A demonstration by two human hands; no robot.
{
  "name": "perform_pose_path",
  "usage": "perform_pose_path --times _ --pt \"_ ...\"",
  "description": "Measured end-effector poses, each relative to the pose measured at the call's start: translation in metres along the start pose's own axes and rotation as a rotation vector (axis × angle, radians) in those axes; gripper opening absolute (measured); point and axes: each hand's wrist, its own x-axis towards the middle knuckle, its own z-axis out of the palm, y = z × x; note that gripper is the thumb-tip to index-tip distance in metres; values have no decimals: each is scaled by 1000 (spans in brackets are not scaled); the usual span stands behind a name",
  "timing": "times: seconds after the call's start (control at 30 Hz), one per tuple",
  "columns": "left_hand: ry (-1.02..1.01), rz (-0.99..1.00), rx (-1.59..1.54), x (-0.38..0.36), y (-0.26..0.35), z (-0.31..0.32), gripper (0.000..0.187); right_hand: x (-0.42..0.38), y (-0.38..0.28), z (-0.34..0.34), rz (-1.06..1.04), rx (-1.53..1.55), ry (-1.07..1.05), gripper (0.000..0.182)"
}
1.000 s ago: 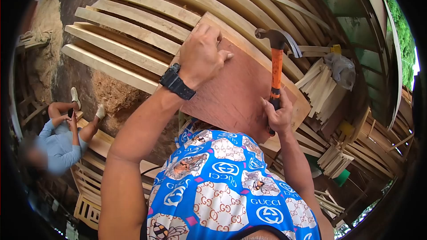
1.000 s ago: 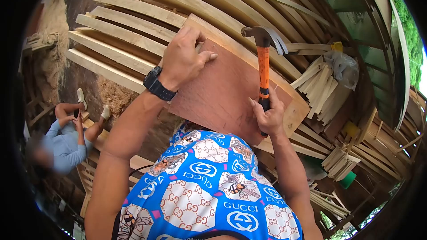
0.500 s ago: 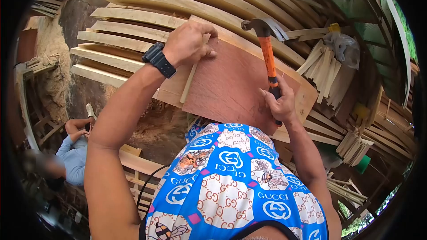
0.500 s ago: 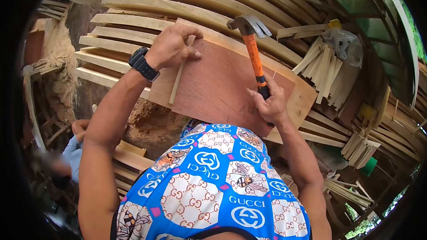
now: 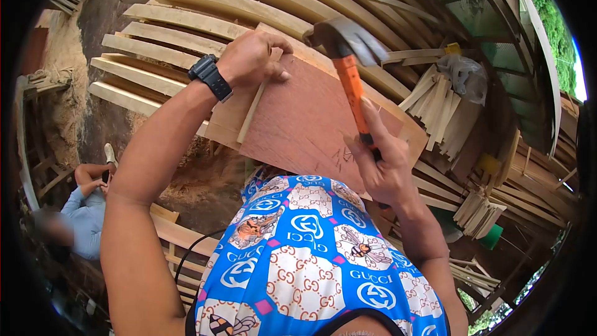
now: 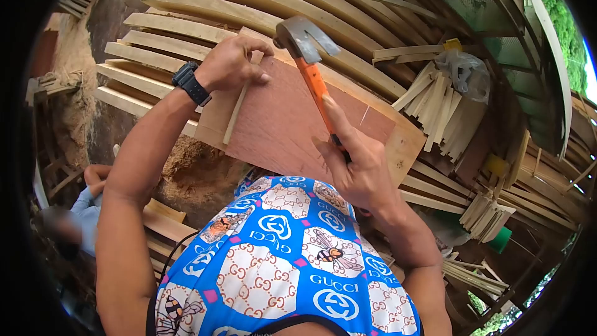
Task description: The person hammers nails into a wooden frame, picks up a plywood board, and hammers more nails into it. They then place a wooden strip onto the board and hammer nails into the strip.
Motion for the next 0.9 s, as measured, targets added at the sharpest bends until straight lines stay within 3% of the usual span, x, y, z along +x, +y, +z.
perform_pose_path --times 0.1,0.23,0.3,0.37,0.43,0.5,0.6,0.63,0.7,0.77,0.83,0.9 --pt "-31 -27 10 0 2 -2 52 -11 -3 -2 -120 7 45 73" --pt "-61 -61 22 -1 9 -6 55 -8 27 23 -95 -47 57 71" --pt "-66 -42 52 4 8 -5 57 1 33 23 111 -2 -85 70" --pt "19 38 -6 2 0 4 59 -4 23 20 113 18 -66 69" --pt "17 6 -30 -2 -1 4 59 -10 15 20 -111 32 111 70" --pt "-8 -38 38 -3 6 -1 59 -10 20 26 -176 23 162 72" --pt "-45 -42 11 -1 4 -2 57 -5 48 41 123 4 -75 72" --pt "-20 -1 27 3 -1 0 56 -1 49 39 105 -4 -67 72" --pt "13 29 -11 -1 3 0 55 0 42 39 -127 -13 75 72" --pt "-32 -84 -6 -2 8 -7 54 -3 31 36 -178 -4 122 72" --pt "-21 -64 -4 -1 2 -5 55 -4 31 37 -225 -4 175 73" --pt "-6 -21 2 6 -8 4 56 -1 48 42 112 -46 -48 71"
